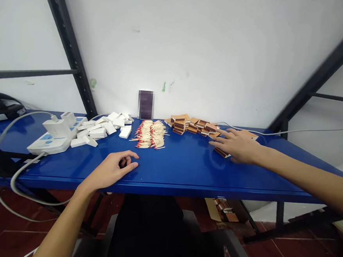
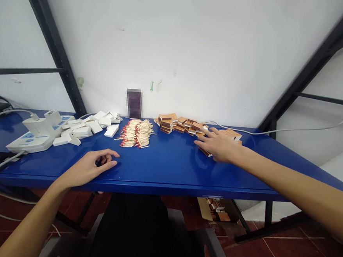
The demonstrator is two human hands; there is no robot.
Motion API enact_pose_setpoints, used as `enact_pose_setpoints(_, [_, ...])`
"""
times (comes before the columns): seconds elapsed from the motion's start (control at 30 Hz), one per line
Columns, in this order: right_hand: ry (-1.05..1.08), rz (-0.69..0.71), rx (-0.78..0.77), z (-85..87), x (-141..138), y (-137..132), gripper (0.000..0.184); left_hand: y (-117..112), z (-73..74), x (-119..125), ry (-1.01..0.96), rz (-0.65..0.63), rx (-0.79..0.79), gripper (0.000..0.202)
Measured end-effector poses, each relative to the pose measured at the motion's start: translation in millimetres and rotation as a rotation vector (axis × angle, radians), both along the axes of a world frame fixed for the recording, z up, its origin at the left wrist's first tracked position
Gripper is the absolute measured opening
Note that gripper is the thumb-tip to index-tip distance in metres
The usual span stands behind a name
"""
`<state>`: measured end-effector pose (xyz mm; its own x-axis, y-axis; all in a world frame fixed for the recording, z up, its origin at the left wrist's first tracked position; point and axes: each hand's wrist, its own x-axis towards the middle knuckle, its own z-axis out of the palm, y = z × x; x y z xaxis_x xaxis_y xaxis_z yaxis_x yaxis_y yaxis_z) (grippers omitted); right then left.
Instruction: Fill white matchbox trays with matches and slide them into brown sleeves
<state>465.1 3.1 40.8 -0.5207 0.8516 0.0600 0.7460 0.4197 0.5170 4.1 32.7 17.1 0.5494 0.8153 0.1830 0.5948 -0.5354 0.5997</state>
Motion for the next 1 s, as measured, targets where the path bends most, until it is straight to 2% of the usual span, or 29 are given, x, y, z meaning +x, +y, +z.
enact_pose_setpoints(0.13, [-0.006, -0.082, -0.11, -4.2, -2, 21, 0.042, 1, -1.3, 0, -0.002, -0.007, -0.005, 0.039])
enact_pose_setpoints(0.27, [0.111, -0.114, -0.148, -0.1, -7, 27, 0.015, 0, -1.7, 0, -0.007, -0.009, -0.013, 0.039])
enact_pose_setpoints(0.3, [0.152, -0.13, -0.163, 1.9, -9, 27, 0.013, 0, -1.8, 0, -0.01, -0.011, -0.012, 0.039])
enact_pose_setpoints(0.5, [0.285, -0.226, -0.225, 10.1, -23, 28, 0.028, 0, -2.8, 1, -0.028, 0.016, 0.032, 0.037])
enact_pose_setpoints(0.6, [0.329, -0.228, -0.222, 8.5, -22, 30, 0.026, 6, -4.4, -1, 0.027, 0.184, 0.199, 0.033])
enact_pose_setpoints(0.67, [0.205, -0.233, -0.232, 5.7, -16, 32, 0.018, 12, -5.8, -7, 0.103, 0.371, 0.372, 0.032])
enact_pose_setpoints(0.73, [0.064, -0.24, -0.234, 2.7, -12, 33, 0.03, 17, -7.2, -18, 0.173, 0.555, 0.484, 0.034])
enact_pose_setpoints(0.8, [0.033, -0.191, -0.178, 0.9, -13, 29, 0.045, 21, -8.1, -33, 0.238, 0.707, 0.534, 0.04])
enact_pose_setpoints(0.9, [0.169, 0.001, -0.021, 1.0, -35, 17, 0.045, 28, -7.4, -54, 0.252, 0.807, 0.575, 0.042])
enact_pose_setpoints(1.0, [0.268, 0.097, -0.017, 1.3, -78, 6, 0.042, 36, -3.9, -66, 0.235, 0.875, 0.56, 0.044])
